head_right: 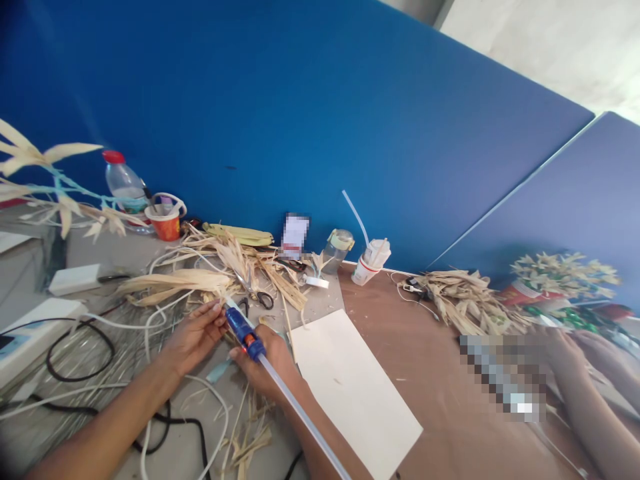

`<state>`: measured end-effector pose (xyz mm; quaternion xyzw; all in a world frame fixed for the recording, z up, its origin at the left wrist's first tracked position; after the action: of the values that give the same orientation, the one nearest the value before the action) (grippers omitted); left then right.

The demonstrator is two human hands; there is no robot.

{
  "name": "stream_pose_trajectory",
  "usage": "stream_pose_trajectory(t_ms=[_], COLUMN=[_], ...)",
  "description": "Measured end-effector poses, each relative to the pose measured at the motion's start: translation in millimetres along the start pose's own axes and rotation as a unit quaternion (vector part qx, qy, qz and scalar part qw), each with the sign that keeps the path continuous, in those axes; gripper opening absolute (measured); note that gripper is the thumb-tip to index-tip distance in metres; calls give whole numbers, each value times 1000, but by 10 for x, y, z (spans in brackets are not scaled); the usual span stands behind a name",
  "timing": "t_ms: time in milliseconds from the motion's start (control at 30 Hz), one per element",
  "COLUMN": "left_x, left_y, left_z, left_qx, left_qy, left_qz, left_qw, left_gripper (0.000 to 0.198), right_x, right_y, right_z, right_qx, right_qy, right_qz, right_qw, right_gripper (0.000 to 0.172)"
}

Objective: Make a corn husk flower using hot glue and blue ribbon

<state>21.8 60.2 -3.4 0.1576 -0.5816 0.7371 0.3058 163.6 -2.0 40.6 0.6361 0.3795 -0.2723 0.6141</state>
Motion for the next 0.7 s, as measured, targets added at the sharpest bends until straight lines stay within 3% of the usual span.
stream_pose_trajectory(t_ms=[700], left_x=[9], left_y=[-17], left_z=[13], left_qx=[-1], left_qy=[1], left_qz=[-10], left_qw=[1000], left_gripper=[11], right_x=[27], right_y=[47], right_z=[0], right_qx=[3], right_qy=[-20], right_qz=[3], right_qw=[1000], right_gripper=[27])
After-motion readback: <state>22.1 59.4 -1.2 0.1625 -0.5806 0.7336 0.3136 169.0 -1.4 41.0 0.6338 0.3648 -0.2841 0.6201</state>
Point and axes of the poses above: each hand's wrist, its own z-axis away from the middle knuckle, its own y-axis out of the back of the hand, x = y × z, the point moved 8 cm from there along -z, towards the middle knuckle, and after that the axes turned 1 degree about z, right-handed, at the moved point
